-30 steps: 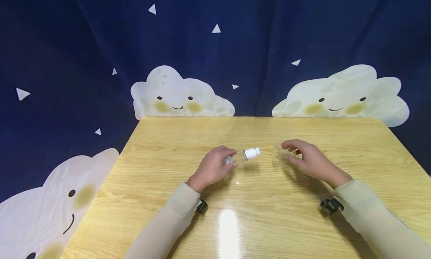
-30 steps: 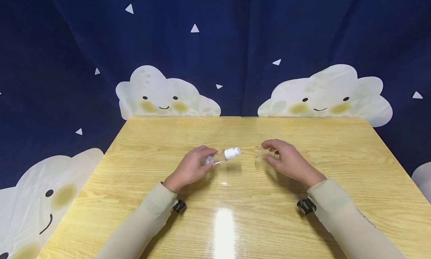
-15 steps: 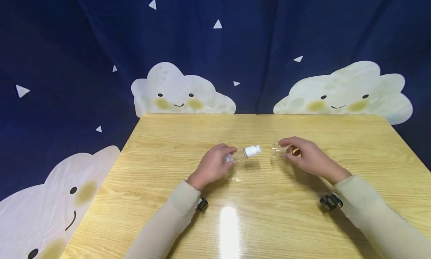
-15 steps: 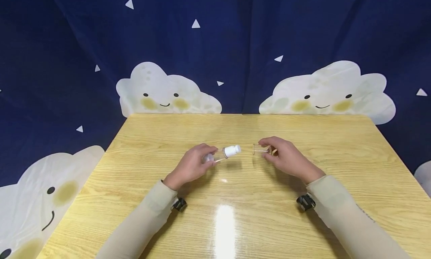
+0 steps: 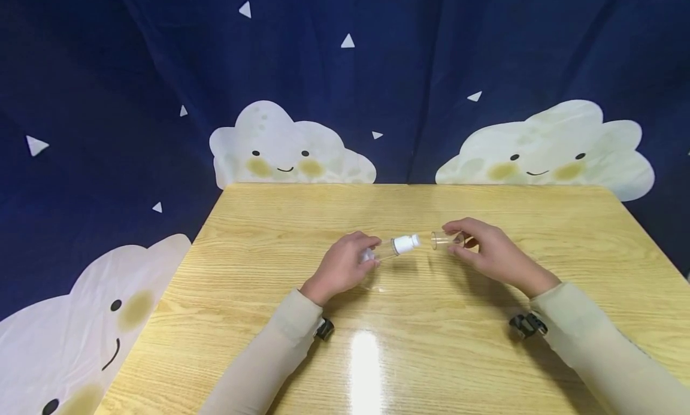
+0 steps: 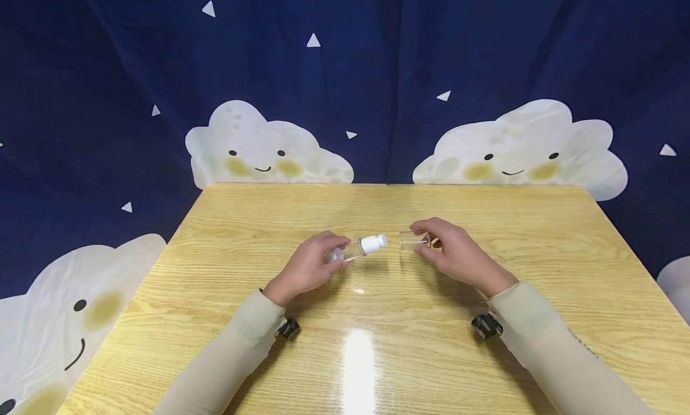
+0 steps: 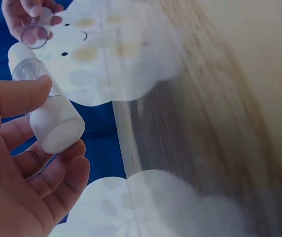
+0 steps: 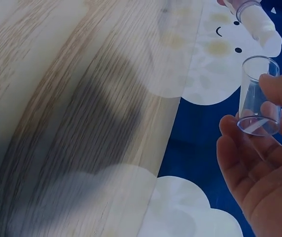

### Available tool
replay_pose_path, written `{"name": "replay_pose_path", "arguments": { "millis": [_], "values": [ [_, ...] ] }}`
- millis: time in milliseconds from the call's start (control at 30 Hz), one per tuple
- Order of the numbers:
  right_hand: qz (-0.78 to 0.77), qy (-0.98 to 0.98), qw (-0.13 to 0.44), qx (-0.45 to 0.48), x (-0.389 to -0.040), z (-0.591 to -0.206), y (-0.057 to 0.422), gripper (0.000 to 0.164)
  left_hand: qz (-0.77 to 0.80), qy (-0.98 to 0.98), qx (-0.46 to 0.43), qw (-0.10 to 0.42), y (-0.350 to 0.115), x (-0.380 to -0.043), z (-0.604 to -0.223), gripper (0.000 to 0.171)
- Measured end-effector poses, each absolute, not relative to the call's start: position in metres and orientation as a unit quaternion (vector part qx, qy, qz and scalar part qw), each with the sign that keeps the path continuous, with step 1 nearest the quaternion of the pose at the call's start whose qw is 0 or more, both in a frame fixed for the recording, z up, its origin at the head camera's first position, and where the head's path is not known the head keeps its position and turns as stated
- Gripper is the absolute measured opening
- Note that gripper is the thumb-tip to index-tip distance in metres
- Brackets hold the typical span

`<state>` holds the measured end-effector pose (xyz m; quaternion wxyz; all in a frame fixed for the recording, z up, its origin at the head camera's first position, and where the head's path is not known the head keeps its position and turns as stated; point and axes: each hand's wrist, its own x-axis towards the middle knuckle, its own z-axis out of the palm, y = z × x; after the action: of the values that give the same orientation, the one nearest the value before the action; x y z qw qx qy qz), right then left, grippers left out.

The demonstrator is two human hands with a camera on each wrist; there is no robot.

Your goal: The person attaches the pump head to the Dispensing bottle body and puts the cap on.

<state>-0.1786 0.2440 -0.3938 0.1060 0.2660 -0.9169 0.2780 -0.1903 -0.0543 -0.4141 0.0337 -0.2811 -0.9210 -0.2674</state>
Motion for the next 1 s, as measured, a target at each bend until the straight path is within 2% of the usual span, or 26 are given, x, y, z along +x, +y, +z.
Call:
{"name": "replay_pose_path", "arguments": {
  "millis": [1000],
  "values": [
    [0.261, -0.915, 0.107, 0.288, -0.175, -0.384, 0.229, 0.032, -0.253, -0.921, -0.294, 0.027, -0.051, -0.188, -0.412, 0.040]
  ]
}}
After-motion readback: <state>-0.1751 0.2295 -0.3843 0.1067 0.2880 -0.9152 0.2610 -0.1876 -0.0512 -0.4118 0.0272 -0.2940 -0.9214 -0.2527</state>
